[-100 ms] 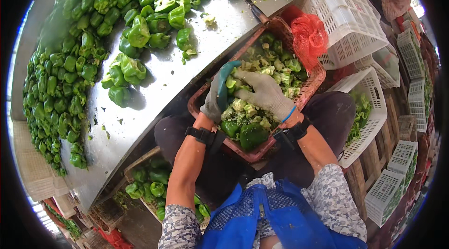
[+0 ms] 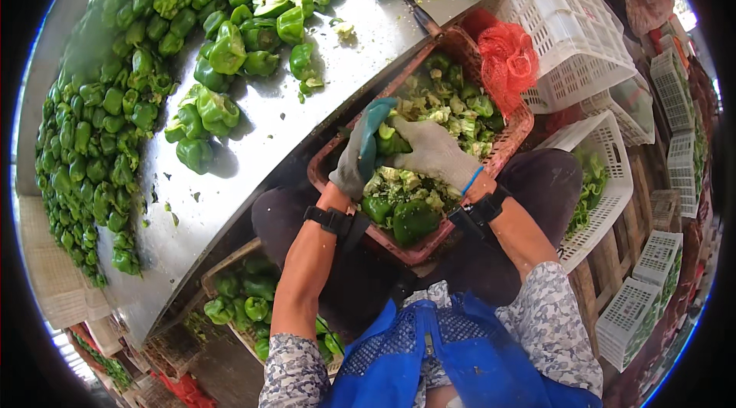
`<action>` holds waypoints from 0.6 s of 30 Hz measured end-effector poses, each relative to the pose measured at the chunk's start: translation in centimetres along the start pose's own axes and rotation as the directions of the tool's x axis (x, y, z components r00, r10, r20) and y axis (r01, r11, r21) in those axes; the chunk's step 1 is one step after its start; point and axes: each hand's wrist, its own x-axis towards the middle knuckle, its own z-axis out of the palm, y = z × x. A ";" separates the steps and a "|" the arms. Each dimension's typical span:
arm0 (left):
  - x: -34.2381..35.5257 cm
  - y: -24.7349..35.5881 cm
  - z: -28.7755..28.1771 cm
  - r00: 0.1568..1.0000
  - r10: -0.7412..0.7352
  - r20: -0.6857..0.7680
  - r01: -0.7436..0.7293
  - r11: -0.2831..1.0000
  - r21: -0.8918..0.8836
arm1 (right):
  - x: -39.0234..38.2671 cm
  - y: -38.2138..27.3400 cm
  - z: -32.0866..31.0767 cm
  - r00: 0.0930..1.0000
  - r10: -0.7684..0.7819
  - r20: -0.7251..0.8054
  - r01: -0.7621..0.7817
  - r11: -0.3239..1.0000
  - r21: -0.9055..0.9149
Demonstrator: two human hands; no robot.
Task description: The person picks up green peppers from a metal table, pulls out the stems by hand, and breaks the peppers into pieces. They drop the pepper pieces and stems into a pink basket, repeating this process with several peppers.
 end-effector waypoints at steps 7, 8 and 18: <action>-0.5 2.9 0.7 0.834 0.483 0.267 -0.525 0.843 0.113 | 1.3 1.3 -1.2 0.883 0.124 0.453 -0.405 0.689 0.601; -0.2 2.7 0.7 0.833 0.483 0.269 -0.524 0.845 0.109 | 1.2 1.6 -0.8 0.883 0.128 0.453 -0.408 0.687 0.601; -0.9 6.7 2.2 0.978 -0.150 0.143 0.208 0.722 -0.660 | -2.4 0.9 -2.2 0.902 0.172 -0.396 -0.023 0.935 0.354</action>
